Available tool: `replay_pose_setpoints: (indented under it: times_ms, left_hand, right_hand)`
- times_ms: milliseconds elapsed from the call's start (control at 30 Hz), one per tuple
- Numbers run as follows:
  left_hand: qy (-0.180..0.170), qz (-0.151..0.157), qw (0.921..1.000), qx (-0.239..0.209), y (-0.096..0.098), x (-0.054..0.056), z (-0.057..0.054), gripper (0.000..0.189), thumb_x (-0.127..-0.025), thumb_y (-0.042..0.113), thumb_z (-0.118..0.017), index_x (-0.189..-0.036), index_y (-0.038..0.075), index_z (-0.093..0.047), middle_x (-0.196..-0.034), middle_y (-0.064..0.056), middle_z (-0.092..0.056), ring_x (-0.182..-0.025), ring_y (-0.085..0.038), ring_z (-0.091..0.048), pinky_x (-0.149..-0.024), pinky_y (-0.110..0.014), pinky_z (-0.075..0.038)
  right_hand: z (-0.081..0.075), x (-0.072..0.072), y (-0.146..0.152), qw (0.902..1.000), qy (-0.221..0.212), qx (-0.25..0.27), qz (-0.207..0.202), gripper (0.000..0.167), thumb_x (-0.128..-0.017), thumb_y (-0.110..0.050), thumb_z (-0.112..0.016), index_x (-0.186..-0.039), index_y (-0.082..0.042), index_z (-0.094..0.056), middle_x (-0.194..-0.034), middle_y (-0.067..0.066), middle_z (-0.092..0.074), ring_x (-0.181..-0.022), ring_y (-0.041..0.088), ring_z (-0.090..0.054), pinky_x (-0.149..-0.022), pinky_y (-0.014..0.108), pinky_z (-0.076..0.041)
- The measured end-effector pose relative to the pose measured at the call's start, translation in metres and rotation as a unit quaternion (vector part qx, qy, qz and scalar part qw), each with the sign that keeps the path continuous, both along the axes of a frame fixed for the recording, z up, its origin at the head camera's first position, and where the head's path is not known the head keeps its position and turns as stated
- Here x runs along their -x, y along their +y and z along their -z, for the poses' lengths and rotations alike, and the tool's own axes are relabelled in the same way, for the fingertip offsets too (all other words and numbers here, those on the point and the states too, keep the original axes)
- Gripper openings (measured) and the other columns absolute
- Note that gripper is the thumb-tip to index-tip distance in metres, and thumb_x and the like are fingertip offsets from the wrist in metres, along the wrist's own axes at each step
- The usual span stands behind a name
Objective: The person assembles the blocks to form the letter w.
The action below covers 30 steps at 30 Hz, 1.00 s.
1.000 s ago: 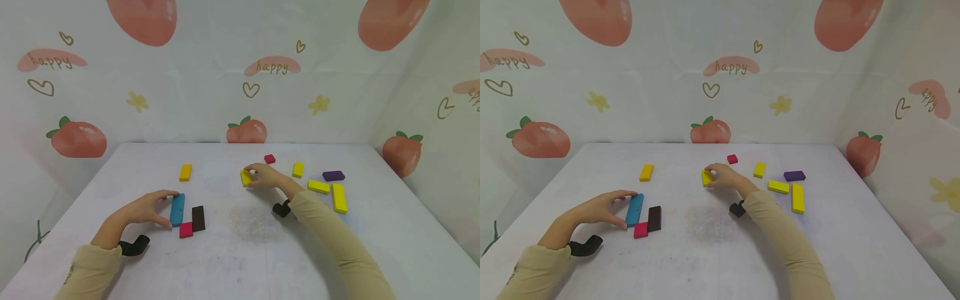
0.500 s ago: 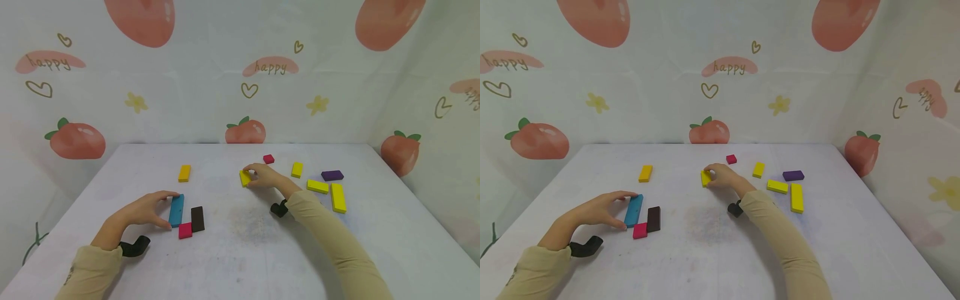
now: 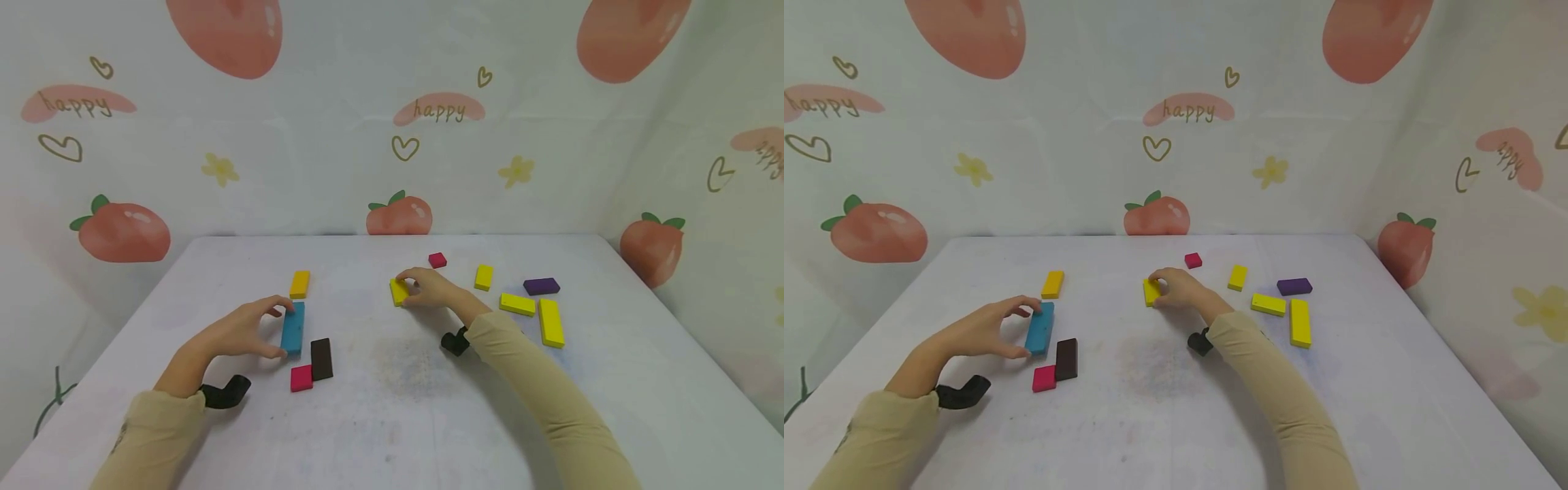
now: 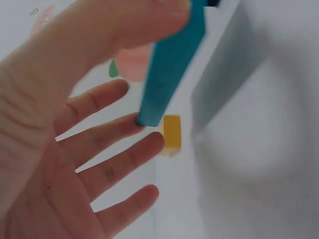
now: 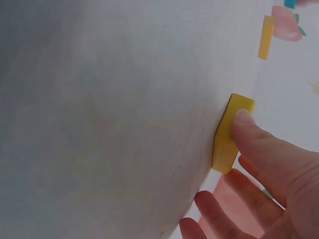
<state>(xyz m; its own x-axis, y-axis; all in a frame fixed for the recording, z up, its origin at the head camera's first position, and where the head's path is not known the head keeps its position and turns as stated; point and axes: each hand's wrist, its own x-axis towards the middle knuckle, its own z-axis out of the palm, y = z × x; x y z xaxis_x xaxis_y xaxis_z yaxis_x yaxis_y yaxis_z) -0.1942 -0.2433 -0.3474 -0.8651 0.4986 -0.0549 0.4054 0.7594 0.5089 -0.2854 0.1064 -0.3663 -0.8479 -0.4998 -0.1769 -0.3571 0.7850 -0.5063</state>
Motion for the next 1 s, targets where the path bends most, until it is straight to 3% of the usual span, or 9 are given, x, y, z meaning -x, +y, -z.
replay_pose_setpoints:
  times_ms: [233, 533, 767, 1000]
  left_hand:
    - [0.019, 0.021, 0.9983, -0.051, 0.025, 0.013, -0.004, 0.06, -0.072, 0.026, -0.078, -0.122, 0.012, -0.046, -0.128, -0.013, -0.054, -0.114, -0.037, -0.055, -0.094, -0.061, -0.044]
    - [-0.009, 0.064, 0.9958, -0.065, 0.08, 0.019, -0.012, 0.063, -0.073, 0.029, -0.077, -0.125, 0.012, -0.044, -0.13, -0.01, -0.053, -0.117, -0.035, -0.054, -0.096, -0.055, -0.046]
    - [0.0, 0.042, 0.9986, -0.031, 0.108, 0.019, -0.009, 0.062, -0.072, 0.031, -0.078, -0.121, 0.014, -0.045, -0.13, -0.011, -0.055, -0.115, -0.03, -0.056, -0.095, -0.047, -0.049]
    - [0.014, -0.008, 0.9999, -0.005, 0.116, 0.019, -0.003, 0.059, -0.071, 0.033, -0.079, -0.118, 0.013, -0.048, -0.127, -0.013, -0.057, -0.11, -0.029, -0.058, -0.089, -0.043, -0.052]
  right_hand:
    - [0.0, 0.0, 0.0, 1.0, 0.001, -0.003, -0.002, 0.052, -0.086, -0.02, -0.067, -0.134, -0.011, -0.048, -0.142, 0.011, -0.045, -0.123, 0.028, -0.049, -0.107, 0.04, -0.041]
    - [0.002, 0.001, 0.0, 0.9999, 0.009, -0.006, -0.007, 0.052, -0.086, -0.02, -0.066, -0.134, -0.011, -0.048, -0.142, 0.011, -0.045, -0.123, 0.028, -0.049, -0.105, 0.039, -0.043]
    - [0.003, 0.002, 0.0, 0.9998, 0.015, -0.007, -0.01, 0.053, -0.086, -0.021, -0.067, -0.134, -0.011, -0.048, -0.141, 0.012, -0.046, -0.121, 0.028, -0.05, -0.104, 0.039, -0.045]
    - [0.003, 0.002, 0.0, 0.9996, 0.02, -0.007, -0.017, 0.053, -0.086, -0.021, -0.067, -0.134, -0.01, -0.048, -0.141, 0.012, -0.046, -0.121, 0.029, -0.05, -0.104, 0.039, -0.044]
